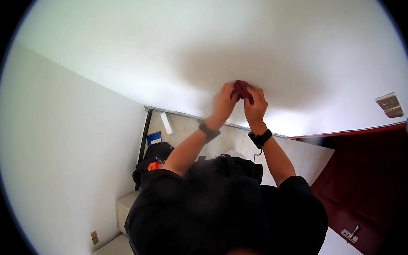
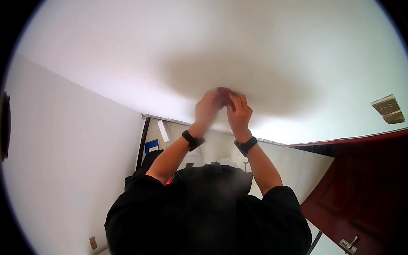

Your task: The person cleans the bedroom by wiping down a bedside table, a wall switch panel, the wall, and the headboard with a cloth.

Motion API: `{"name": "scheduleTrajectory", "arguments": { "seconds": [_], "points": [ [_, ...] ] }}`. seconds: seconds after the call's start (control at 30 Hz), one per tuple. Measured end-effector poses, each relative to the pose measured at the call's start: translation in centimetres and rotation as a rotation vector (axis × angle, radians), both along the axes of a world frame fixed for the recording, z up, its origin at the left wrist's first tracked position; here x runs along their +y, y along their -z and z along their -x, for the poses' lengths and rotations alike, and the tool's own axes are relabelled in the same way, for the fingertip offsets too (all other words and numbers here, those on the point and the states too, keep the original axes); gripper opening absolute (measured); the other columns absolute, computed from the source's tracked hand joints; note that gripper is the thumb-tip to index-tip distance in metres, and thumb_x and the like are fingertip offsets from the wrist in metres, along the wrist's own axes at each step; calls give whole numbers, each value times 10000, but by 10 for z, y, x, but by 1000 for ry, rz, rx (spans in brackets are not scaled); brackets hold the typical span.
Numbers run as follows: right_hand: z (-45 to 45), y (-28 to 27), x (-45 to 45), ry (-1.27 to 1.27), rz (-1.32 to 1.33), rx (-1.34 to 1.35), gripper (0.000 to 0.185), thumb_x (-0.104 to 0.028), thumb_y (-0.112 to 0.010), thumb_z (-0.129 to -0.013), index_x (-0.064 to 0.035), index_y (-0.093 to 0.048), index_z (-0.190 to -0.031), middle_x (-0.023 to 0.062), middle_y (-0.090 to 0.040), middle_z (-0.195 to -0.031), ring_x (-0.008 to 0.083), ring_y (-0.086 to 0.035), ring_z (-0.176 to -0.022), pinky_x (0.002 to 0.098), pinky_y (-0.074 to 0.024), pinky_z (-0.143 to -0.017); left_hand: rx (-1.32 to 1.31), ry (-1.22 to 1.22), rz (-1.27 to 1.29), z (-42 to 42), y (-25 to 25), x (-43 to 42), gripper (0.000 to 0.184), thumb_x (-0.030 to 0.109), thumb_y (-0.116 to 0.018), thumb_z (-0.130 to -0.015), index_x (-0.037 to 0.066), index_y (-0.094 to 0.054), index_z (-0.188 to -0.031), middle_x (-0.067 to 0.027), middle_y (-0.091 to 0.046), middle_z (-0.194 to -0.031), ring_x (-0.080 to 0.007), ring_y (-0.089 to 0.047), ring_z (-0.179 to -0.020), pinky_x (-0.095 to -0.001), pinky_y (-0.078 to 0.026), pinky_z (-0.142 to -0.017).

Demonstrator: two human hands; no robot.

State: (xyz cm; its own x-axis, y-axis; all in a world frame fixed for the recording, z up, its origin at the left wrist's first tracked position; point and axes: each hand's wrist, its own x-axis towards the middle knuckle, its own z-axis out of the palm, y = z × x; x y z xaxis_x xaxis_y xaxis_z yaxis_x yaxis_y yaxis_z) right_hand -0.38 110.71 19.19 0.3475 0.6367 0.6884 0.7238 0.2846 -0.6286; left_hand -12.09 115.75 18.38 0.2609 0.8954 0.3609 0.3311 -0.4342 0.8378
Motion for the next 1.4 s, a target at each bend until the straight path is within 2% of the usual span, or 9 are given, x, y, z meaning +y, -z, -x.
{"name": "scheduleTrajectory", "arguments": {
  "seconds": [0.27,0.4,0.53,0.6,0.77,0.87,0.9,1.13,1.4],
  "points": [
    [25,-156,44,-91,-344,-109,320,103,-675,-750,-34,-693,-1038,122,-657,-907,251,-667,-764,319,-542,-630,-110,-304,-670,25,-149,33,129,25,-697,-843,38,-569,-854,-103,-558,-710,-212,-556,-593,-324,-468,-548],
    [30,-204,58,-22,-477,-146,381,30,-702,-705,-166,-709,-1031,35,-618,-886,245,-631,-690,320,-508,-564,-214,-231,-646,27,-201,42,139,6,-689,-840,35,-555,-861,-92,-544,-729,-203,-537,-591,-322,-451,-544],
    [27,-162,45,16,-331,-208,364,92,-675,-732,-94,-716,-1042,86,-593,-851,237,-611,-668,314,-496,-567,-150,-268,-678,22,-145,41,149,-39,-669,-818,40,-553,-867,-93,-534,-740,-218,-529,-596,-343,-451,-539],
    [25,-115,37,32,-215,-267,377,90,-675,-728,-104,-718,-1048,82,-582,-848,243,-605,-660,320,-492,-563,-98,-233,-552,26,-99,35,127,40,-689,-825,78,-587,-891,-118,-585,-818,-338,-604,-684,-420,-475,-556],
    [31,-17,26,-3,-15,-202,360,24,-709,-729,-144,-714,-1047,38,-581,-870,234,-621,-663,326,-511,-567,3,-139,-181,34,-9,16,128,18,-637,-853,52,-568,-955,-109,-654,-822,-281,-686,-703,-358,-547,-598],
    [36,-3,26,-15,10,-107,354,25,-705,-742,-133,-710,-1059,47,-591,-893,242,-631,-680,323,-516,-576,55,-132,-66,42,-5,15,115,57,-635,-875,68,-580,-975,-111,-682,-820,-267,-697,-711,-352,-548,-604],
    [36,-3,26,-13,26,-110,348,35,-701,-748,-118,-703,-1061,54,-600,-913,246,-637,-684,323,-519,-577,-9,-110,-130,42,-6,17,144,107,-678,-858,72,-547,-906,-101,-629,-875,-342,-637,-657,-407,-500,-539],
    [65,-2,39,43,-23,-90,359,85,-672,-743,-83,-700,-1059,74,-601,-895,244,-626,-645,332,-510,-552,23,-18,-106,73,-13,34,128,104,-639,-887,86,-595,-1006,-107,-667,-900,-325,-669,-740,-376,-537,-620],
    [161,-3,87,48,-40,-147,363,59,-659,-707,-104,-716,-1026,72,-617,-888,249,-635,-661,354,-519,-569,-46,-54,-105,161,7,84,137,100,-692,-845,76,-560,-876,-84,-631,-816,-313,-644,-644,-402,-505,-545]
  ]
}}
